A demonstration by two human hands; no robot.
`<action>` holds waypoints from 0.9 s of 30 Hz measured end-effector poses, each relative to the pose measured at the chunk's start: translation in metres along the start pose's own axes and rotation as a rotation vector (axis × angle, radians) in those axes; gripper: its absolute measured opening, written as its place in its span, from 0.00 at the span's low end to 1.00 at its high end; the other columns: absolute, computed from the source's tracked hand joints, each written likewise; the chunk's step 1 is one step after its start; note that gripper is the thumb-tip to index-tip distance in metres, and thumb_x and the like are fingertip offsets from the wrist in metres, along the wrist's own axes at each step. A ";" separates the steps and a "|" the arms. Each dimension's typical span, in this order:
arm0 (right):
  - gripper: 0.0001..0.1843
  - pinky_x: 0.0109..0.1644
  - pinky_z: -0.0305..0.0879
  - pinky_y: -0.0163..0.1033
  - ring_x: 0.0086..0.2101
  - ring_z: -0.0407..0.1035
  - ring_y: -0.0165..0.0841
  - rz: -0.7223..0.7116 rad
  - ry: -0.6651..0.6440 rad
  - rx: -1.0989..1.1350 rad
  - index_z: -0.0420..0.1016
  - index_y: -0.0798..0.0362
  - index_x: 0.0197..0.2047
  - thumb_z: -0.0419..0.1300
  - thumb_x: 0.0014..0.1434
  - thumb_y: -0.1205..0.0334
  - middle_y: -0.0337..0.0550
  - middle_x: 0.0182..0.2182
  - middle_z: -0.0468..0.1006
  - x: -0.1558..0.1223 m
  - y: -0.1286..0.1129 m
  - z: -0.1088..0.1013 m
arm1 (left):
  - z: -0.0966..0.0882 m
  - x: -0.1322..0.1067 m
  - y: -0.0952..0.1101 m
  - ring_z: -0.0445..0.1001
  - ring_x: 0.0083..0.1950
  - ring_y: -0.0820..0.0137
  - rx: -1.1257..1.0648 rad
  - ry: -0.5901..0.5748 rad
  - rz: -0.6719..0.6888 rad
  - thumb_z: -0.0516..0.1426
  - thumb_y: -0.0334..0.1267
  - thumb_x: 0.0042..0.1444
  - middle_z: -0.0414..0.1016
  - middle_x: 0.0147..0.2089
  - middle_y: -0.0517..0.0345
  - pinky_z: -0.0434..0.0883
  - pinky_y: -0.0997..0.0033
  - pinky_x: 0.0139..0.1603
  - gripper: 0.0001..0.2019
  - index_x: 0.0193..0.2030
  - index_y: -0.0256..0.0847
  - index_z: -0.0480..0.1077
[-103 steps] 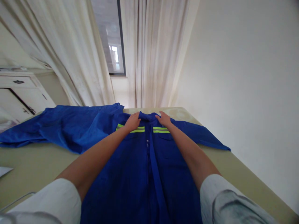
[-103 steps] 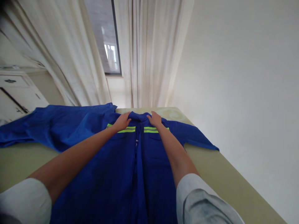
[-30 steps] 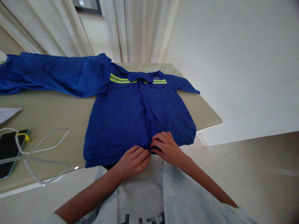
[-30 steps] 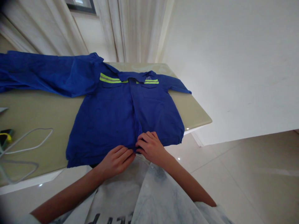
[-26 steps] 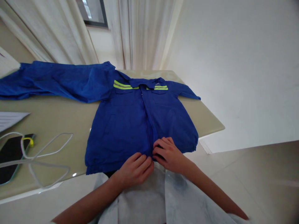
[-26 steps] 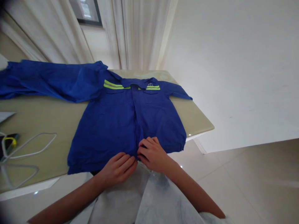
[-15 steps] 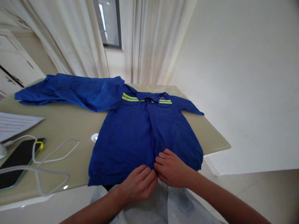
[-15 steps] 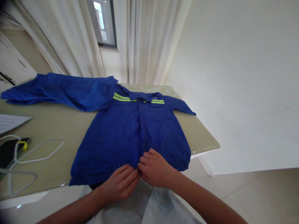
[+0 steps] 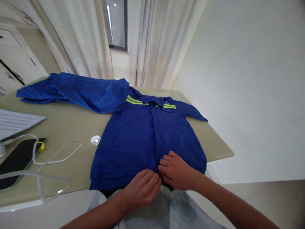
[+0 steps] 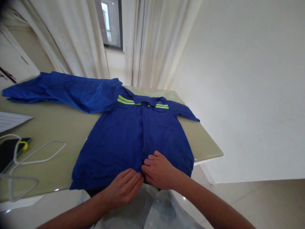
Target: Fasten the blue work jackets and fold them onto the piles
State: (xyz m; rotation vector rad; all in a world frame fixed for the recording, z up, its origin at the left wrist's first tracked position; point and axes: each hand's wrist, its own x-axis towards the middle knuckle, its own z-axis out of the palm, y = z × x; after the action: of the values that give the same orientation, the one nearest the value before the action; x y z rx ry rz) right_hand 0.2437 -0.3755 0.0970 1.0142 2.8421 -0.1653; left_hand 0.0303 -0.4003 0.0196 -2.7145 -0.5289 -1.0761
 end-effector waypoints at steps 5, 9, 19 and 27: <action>0.10 0.45 0.50 0.46 0.38 0.66 0.37 0.029 -0.022 0.014 0.74 0.50 0.39 0.59 0.70 0.55 0.41 0.35 0.78 -0.001 -0.004 0.007 | 0.003 -0.003 0.001 0.67 0.33 0.66 0.003 0.012 0.025 0.52 0.27 0.68 0.70 0.32 0.54 0.66 0.62 0.35 0.10 0.38 0.35 0.73; 0.10 0.46 0.52 0.46 0.36 0.69 0.36 -0.010 -0.076 0.014 0.74 0.51 0.38 0.59 0.70 0.55 0.42 0.34 0.80 -0.001 -0.008 0.006 | 0.004 -0.006 0.000 0.66 0.33 0.67 0.009 0.021 0.051 0.54 0.27 0.67 0.70 0.32 0.54 0.65 0.62 0.35 0.08 0.38 0.35 0.74; 0.07 0.52 0.60 0.46 0.41 0.78 0.40 0.038 -0.121 -0.167 0.77 0.53 0.47 0.58 0.68 0.65 0.49 0.40 0.84 0.054 0.066 -0.005 | 0.008 -0.012 0.015 0.67 0.32 0.69 -0.016 -0.048 0.086 0.59 0.32 0.67 0.69 0.32 0.56 0.66 0.65 0.35 0.05 0.37 0.38 0.72; 0.18 0.51 0.68 0.47 0.53 0.78 0.50 0.566 -0.074 -0.051 0.74 0.57 0.59 0.47 0.76 0.61 0.64 0.55 0.81 0.167 0.200 -0.011 | 0.045 -0.016 0.026 0.60 0.25 0.72 -0.005 0.108 0.068 0.66 0.33 0.60 0.62 0.25 0.61 0.55 0.65 0.22 0.13 0.28 0.41 0.68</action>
State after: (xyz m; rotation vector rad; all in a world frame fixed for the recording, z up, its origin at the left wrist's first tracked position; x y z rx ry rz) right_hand 0.2420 -0.1163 0.0702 1.6990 2.3619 -0.0718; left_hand 0.0576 -0.4154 -0.0247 -2.6392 -0.4138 -1.1998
